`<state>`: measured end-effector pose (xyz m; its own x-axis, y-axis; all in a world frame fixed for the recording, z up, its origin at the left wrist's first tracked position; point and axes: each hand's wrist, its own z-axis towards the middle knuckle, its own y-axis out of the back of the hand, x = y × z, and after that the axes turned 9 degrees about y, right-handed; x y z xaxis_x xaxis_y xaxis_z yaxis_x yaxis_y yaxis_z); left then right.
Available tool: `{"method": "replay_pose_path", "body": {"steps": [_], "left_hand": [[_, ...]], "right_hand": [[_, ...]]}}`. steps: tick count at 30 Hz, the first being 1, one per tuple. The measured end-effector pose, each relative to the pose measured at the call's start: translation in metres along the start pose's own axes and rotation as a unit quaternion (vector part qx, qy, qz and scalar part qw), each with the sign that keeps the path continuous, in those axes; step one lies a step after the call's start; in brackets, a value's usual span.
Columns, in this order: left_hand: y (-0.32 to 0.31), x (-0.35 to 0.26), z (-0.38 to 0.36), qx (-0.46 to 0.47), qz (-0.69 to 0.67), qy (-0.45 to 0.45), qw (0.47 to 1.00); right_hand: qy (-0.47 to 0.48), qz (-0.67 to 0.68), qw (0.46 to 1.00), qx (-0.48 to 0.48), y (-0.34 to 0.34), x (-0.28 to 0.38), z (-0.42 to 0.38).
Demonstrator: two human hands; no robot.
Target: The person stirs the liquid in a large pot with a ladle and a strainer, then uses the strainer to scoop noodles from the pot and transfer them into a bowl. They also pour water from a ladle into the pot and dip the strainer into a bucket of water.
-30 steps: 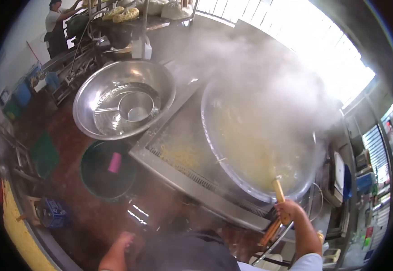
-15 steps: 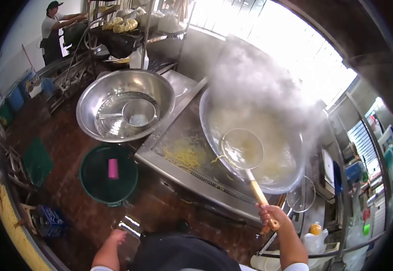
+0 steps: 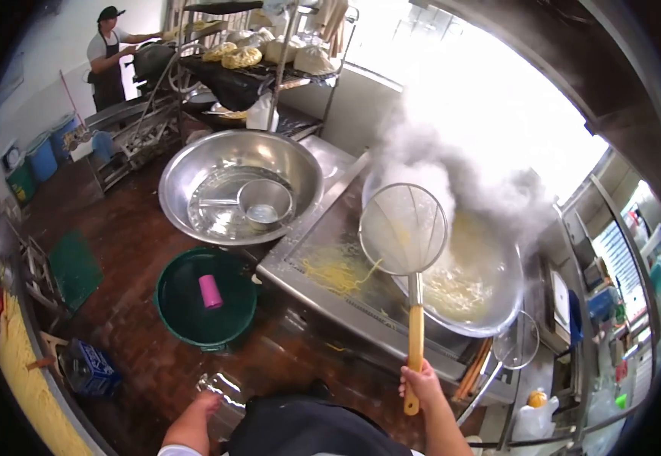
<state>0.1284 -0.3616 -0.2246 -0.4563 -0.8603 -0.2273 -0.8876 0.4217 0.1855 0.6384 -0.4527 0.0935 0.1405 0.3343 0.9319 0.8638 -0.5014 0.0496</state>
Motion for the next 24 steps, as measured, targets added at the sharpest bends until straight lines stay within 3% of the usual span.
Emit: {"method": "replay_pose_path", "body": {"steps": [4, 5, 7, 9, 11, 12, 13, 14, 16, 18, 20, 24], "left_hand": [[0.007, 0.007, 0.004, -0.006, -0.013, 0.002, 1.0], [0.004, 0.001, -0.016, -0.025, -0.087, -0.024, 0.996], [0.009, 0.012, -0.008, -0.043, -0.06, -0.025, 0.997], [0.013, 0.032, 0.033, -0.048, 0.031, -0.028, 0.998], [0.01, 0.051, 0.05, -0.03, 0.001, -0.028, 0.999], [0.012, 0.056, 0.055, -0.008, -0.018, -0.029, 0.999], [0.013, 0.056, 0.053, 0.037, -0.071, -0.017, 0.997], [0.014, 0.054, 0.051, 0.033, -0.077, -0.023, 0.996], [0.004, 0.043, 0.029, -0.026, 0.05, 0.042, 0.998], [-0.001, 0.039, 0.019, -0.034, -0.005, 0.024, 0.999], [-0.006, 0.025, 0.01, -0.024, 0.031, 0.023, 0.999], [-0.003, -0.007, 0.005, -0.017, 0.089, -0.004, 0.996]], "right_hand": [[0.036, -0.066, 0.996, -0.039, -0.012, -0.021, 0.011], [0.062, -0.118, 0.989, -0.057, -0.016, -0.019, 0.009], [0.127, -0.197, 0.967, -0.099, -0.022, -0.016, 0.004], [0.112, -0.146, 0.981, -0.066, -0.023, -0.006, -0.008], [0.076, -0.078, 0.993, -0.04, -0.014, -0.009, -0.003], [0.083, -0.133, 0.986, -0.054, -0.011, -0.006, -0.002], [0.198, -0.28, 0.934, -0.097, -0.001, -0.016, 0.008], [0.309, -0.416, 0.844, -0.137, 0.006, -0.026, 0.017], [0.333, -0.368, 0.859, -0.128, 0.005, -0.024, 0.03], [0.209, -0.19, 0.957, -0.072, 0.003, -0.014, 0.026], [0.147, -0.087, 0.983, -0.063, -0.017, 0.038, -0.007], [0.237, -0.168, 0.946, -0.143, 0.055, 0.003, 0.058]]}}
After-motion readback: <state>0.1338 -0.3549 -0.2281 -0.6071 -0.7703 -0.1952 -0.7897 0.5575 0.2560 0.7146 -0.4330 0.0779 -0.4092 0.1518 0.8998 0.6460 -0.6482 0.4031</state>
